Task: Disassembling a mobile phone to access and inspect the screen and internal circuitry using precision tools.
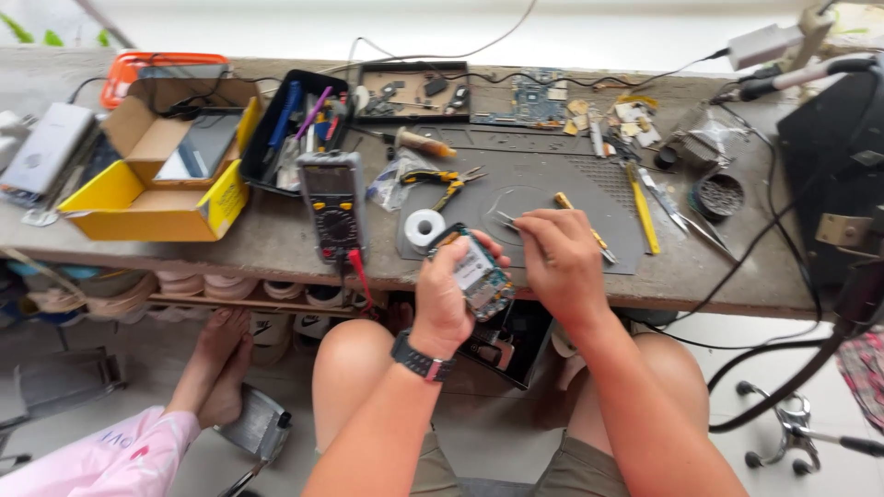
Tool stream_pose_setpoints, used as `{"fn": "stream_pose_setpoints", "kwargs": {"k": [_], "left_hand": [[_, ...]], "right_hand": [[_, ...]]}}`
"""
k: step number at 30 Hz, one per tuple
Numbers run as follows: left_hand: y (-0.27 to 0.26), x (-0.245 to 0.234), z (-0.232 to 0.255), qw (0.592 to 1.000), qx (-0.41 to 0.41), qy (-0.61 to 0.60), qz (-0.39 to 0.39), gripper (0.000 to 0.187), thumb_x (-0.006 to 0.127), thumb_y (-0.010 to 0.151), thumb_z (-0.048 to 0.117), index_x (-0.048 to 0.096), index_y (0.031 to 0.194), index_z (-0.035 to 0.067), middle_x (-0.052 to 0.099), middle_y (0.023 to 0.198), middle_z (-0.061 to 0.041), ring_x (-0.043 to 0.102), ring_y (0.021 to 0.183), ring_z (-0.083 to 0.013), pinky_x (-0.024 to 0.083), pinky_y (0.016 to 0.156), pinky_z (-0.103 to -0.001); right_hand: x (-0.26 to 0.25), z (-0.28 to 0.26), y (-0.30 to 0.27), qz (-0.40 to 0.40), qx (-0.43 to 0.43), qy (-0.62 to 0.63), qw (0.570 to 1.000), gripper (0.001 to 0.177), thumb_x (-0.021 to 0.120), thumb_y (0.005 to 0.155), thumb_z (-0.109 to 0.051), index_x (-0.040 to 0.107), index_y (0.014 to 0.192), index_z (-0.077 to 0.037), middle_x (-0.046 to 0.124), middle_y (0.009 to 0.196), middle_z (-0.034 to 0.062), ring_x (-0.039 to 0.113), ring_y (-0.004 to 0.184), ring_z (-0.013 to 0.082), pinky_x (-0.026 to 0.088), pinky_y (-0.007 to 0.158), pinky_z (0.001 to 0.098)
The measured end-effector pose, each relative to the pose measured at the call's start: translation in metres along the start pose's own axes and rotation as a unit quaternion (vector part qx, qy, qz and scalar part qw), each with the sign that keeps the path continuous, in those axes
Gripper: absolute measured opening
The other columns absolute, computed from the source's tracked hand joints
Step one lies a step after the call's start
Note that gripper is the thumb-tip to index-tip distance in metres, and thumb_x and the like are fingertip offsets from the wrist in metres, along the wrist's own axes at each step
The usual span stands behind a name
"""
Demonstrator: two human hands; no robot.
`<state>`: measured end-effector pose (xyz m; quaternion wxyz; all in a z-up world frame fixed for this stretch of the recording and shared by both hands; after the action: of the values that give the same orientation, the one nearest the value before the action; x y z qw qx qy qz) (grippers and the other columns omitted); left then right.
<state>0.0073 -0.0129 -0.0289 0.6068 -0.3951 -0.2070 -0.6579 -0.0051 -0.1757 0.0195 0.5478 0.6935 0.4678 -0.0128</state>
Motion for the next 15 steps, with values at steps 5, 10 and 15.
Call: {"fn": "stream_pose_setpoints", "kwargs": {"k": [5, 10, 15], "left_hand": [[-0.003, 0.007, -0.008, 0.999, -0.002, -0.027, 0.024, 0.022, 0.067, 0.096, 0.016, 0.075, 0.106, -0.002, 0.079, 0.092, -0.022, 0.082, 0.084, -0.0335, 0.07, 0.077, -0.051], [-0.008, 0.017, 0.007, 0.998, -0.035, -0.03, 0.049, 0.014, 0.071, 0.085, 0.015, 0.081, 0.095, 0.013, 0.071, 0.076, 0.002, 0.064, 0.064, -0.0116, 0.053, 0.06, -0.031], [-0.007, 0.021, 0.012, 0.995, -0.005, -0.035, -0.096, 0.02, 0.062, 0.088, 0.014, 0.075, 0.096, 0.001, 0.075, 0.087, -0.013, 0.07, 0.075, -0.0189, 0.059, 0.067, -0.031]], "right_hand": [[-0.015, -0.033, 0.027, 0.012, 0.028, 0.097, 0.995, 0.022, 0.08, 0.099, 0.01, 0.083, 0.11, -0.009, 0.079, 0.108, 0.0112, 0.075, 0.1, 0.0318, 0.06, 0.088, 0.0413], [-0.003, -0.1, 0.078, -0.053, 0.025, 0.153, 0.986, 0.01, 0.076, 0.109, 0.007, 0.079, 0.114, -0.002, 0.076, 0.114, 0.0134, 0.073, 0.101, 0.022, 0.057, 0.094, 0.033], [0.039, -0.138, 0.17, -0.239, -0.134, 0.215, 0.937, 0.015, 0.079, 0.101, 0.002, 0.081, 0.112, -0.008, 0.081, 0.102, 0.0053, 0.072, 0.087, 0.0158, 0.057, 0.078, 0.0297]]}}
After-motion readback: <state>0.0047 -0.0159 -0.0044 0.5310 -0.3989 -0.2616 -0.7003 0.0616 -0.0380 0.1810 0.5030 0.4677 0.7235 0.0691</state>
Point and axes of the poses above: each hand's wrist, its own y-axis towards the middle knuckle, its own x-axis out of the palm, z = x × y, the point moved 1 cm from there along y, towards the middle knuckle
